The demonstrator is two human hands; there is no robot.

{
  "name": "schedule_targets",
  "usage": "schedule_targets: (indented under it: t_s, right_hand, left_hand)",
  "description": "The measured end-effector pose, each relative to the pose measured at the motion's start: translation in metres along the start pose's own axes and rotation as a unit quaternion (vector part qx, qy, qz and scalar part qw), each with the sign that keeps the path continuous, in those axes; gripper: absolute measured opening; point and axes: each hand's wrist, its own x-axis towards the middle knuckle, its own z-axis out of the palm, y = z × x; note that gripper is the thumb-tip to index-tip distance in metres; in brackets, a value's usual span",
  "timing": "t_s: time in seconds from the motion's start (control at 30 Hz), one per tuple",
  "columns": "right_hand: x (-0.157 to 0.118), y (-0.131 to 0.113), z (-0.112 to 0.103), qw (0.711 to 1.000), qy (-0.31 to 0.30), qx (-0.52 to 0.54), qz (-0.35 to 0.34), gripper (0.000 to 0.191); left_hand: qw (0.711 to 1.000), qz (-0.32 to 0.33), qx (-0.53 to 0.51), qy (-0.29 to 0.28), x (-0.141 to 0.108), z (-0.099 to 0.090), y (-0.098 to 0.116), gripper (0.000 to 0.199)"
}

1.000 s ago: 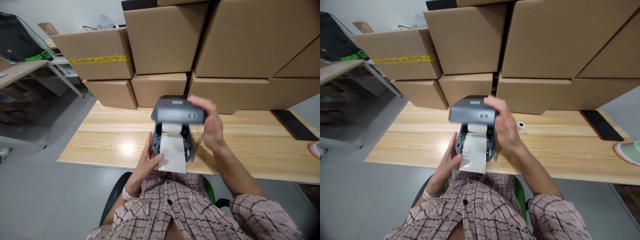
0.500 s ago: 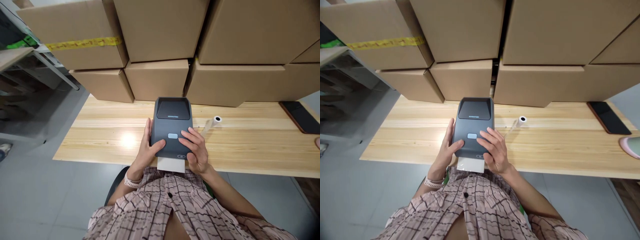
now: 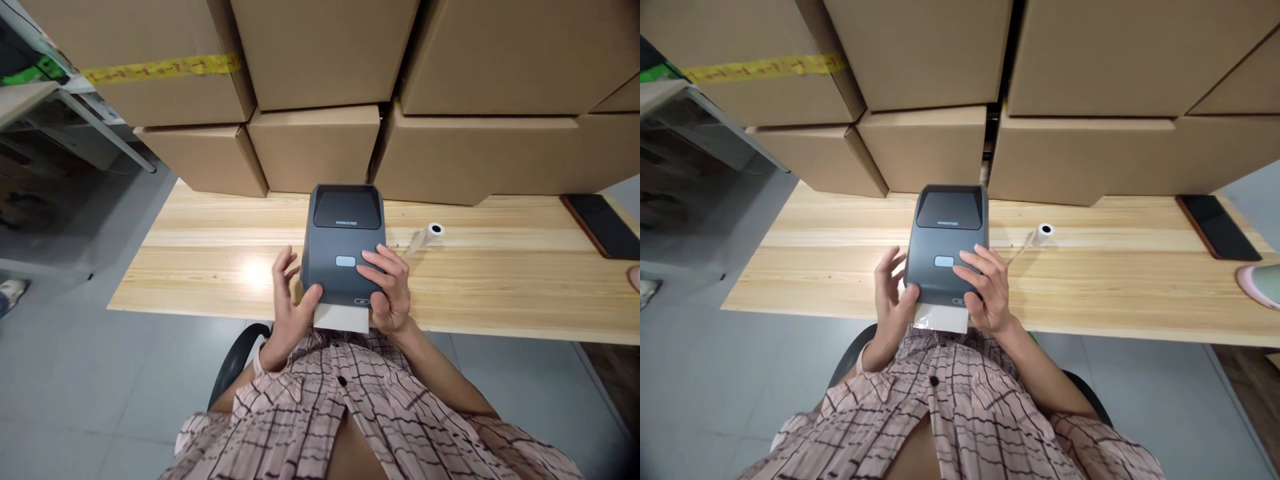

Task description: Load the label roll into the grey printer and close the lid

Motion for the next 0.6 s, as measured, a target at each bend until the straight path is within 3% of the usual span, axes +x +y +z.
schedule_targets:
  t_s: [0.07, 0.1, 0.17, 0.23, 0.3, 0.4, 0.6]
  right_hand:
    - [0.001, -0.002, 0.000, 1.000, 0.001, 0.009, 0.007, 0.041]
    - [0.001, -0.003, 0.000, 1.000, 0.005, 0.014, 0.010, 0.041]
    - [0.001, -0.005, 0.002, 1.000, 0.019, 0.020, 0.013, 0.040]
    - [0.001, -0.005, 0.004, 0.999, 0.030, 0.018, 0.011, 0.039]
    - [0.002, -0.005, 0.004, 0.999, 0.032, 0.011, 0.007, 0.037]
    - [0.007, -0.008, -0.002, 1.000, 0.009, -0.015, 0.010, 0.034]
    - [0.033, -0.026, -0.021, 0.993, -0.082, -0.071, -0.041, 0.021]
  left_hand:
    - [0.998, -0.006, 0.023, 0.059, -0.018, -0.011, -0.003, 0.032]
    - [0.999, -0.044, 0.020, 0.022, -0.025, -0.016, -0.004, 0.041]
    - [0.980, -0.157, -0.019, -0.124, -0.033, -0.023, -0.002, 0.057]
    - [0.925, -0.264, -0.083, -0.262, -0.032, -0.023, 0.003, 0.059]
    - [0.884, -0.317, -0.138, -0.315, -0.027, -0.019, 0.009, 0.055]
    - [0.887, -0.306, -0.133, -0.320, -0.019, -0.015, 0.015, 0.048]
    - [0.923, -0.188, -0.052, -0.330, -0.014, -0.029, 0.019, 0.053]
